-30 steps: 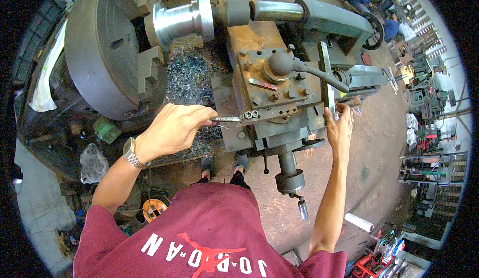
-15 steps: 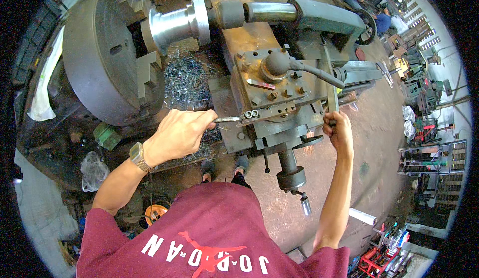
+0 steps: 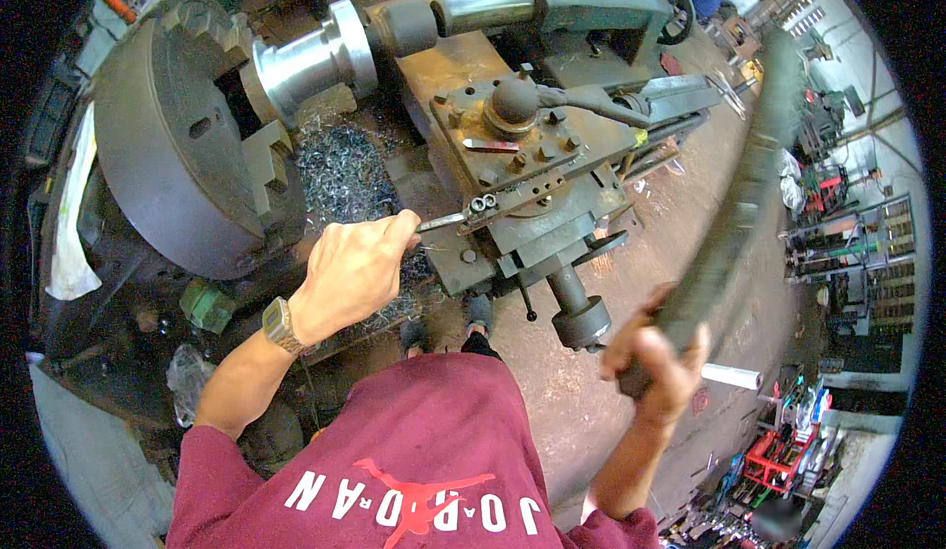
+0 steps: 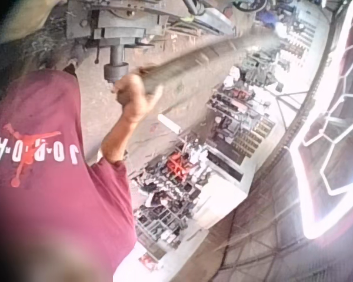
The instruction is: The person uses an Allen key to loosen and tighten set screws on a lathe tool post, then repositions the tool and secures it. The person repeats this adjustment process several times while standing at the lathe.
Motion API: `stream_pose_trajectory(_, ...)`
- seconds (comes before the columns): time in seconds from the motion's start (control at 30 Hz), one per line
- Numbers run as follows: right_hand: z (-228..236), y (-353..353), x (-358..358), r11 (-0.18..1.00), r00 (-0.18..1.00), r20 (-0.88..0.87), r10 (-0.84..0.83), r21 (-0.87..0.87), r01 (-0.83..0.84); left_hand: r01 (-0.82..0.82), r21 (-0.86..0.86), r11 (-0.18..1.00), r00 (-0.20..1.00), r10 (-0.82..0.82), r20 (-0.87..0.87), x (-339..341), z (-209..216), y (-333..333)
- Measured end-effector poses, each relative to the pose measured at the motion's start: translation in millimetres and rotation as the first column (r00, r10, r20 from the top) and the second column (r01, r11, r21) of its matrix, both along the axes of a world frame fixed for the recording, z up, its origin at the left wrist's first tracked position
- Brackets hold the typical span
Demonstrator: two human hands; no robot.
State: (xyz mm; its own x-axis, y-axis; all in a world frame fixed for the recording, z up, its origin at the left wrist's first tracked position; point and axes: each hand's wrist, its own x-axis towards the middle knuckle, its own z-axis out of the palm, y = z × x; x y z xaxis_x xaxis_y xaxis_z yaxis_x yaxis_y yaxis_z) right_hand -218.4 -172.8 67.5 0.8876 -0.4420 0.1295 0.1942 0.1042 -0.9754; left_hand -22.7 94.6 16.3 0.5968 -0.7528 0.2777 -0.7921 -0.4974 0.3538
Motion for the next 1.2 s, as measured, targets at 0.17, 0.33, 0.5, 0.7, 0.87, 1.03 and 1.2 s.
stream_pose_trajectory(0.17, -14, 60, -4, 0.997, 0.929, -0.362, 0.073, 0.036, -0.064, 0.003, -0.007, 1.0, 1.0, -0.003, -0.001, 2, -1, 2)
stream_pose_trajectory(0.33, -1, 76, -9, 0.993, 0.922, -0.387, 0.005, -0.109, -0.051, -0.009, -0.08, 0.997, 0.999, 0.006, -0.037, 12, 2, 1)
stream_pose_trajectory(0.5, 6, 81, -24, 0.994, 0.938, -0.343, -0.056, -0.103, 0.021, -0.036, 0.061, 0.997, 0.98, 0.047, -0.195, 11, 10, -1)
stream_pose_trajectory(0.7, 9, 90, -21, 0.984, 0.956, -0.284, -0.068, -0.178, 0.016, -0.03, 0.112, 0.993, 0.982, 0.05, -0.18, 11, 17, -3)
stream_pose_trajectory(0.87, 10, 99, -2, 0.966, 0.829, -0.558, -0.05, -0.239, -0.102, -0.041, 0.143, 0.989, 0.992, 0.057, -0.109, 5, 16, -7)
stream_pose_trajectory(1.03, -4, 103, 21, 0.793, 0.823, -0.554, -0.127, -0.555, -0.252, -0.047, 0.135, 0.99, 0.999, 0.048, -0.009, -4, 12, -8)
stream_pose_trajectory(1.2, 1, 106, 33, 0.697, 0.746, -0.642, -0.175, -0.617, -0.367, -0.055, 0.069, 0.996, 0.998, 0.056, -0.006, -5, 5, -7)
